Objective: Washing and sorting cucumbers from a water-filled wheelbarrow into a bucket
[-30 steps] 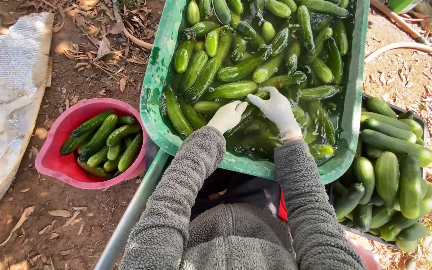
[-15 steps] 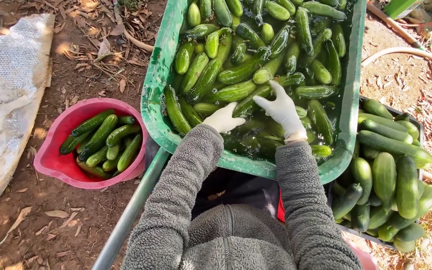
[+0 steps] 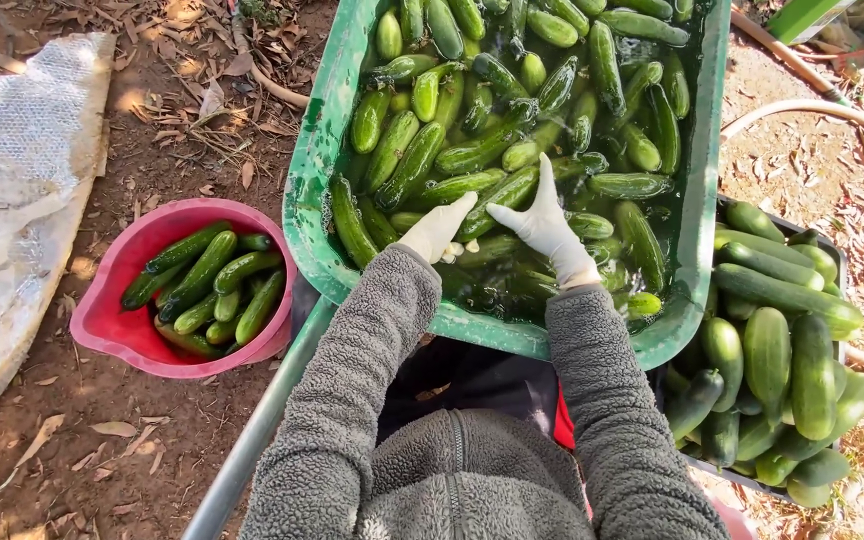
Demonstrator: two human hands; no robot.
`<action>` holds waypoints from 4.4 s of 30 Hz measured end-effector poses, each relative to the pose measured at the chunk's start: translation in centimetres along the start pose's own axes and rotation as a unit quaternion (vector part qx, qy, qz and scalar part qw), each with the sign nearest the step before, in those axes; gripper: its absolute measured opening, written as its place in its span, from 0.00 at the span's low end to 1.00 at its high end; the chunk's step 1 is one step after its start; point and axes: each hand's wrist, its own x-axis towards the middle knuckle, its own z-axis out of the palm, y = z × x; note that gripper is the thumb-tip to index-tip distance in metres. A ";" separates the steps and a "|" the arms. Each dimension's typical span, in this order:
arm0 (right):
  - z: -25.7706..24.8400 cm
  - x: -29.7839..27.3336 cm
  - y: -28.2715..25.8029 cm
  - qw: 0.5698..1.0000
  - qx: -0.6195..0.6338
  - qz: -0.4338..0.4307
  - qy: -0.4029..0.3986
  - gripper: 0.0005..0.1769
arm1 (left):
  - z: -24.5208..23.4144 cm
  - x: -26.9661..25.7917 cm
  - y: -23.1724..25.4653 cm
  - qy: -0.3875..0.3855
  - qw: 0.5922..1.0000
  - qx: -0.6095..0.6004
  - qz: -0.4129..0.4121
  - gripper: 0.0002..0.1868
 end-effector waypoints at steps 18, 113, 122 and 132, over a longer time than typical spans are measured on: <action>0.7 5.9 7.7 0.970 0.150 -0.059 0.183 0.19 | 0.5 1.5 -1.7 -0.052 0.977 0.207 0.025 0.55; 8.9 -6.2 -7.3 0.932 -0.300 -0.090 -0.181 0.24 | -33.2 -18.0 -13.9 0.555 0.635 0.455 -0.286 0.44; 3.9 -1.6 -3.8 0.931 -0.338 -0.139 -0.014 0.14 | -36.5 -16.9 -15.4 0.629 0.623 0.436 -0.159 0.28; 3.8 -2.0 -5.0 0.897 -0.394 0.040 -0.198 0.35 | -17.0 -16.7 5.3 0.570 0.648 0.403 0.305 0.24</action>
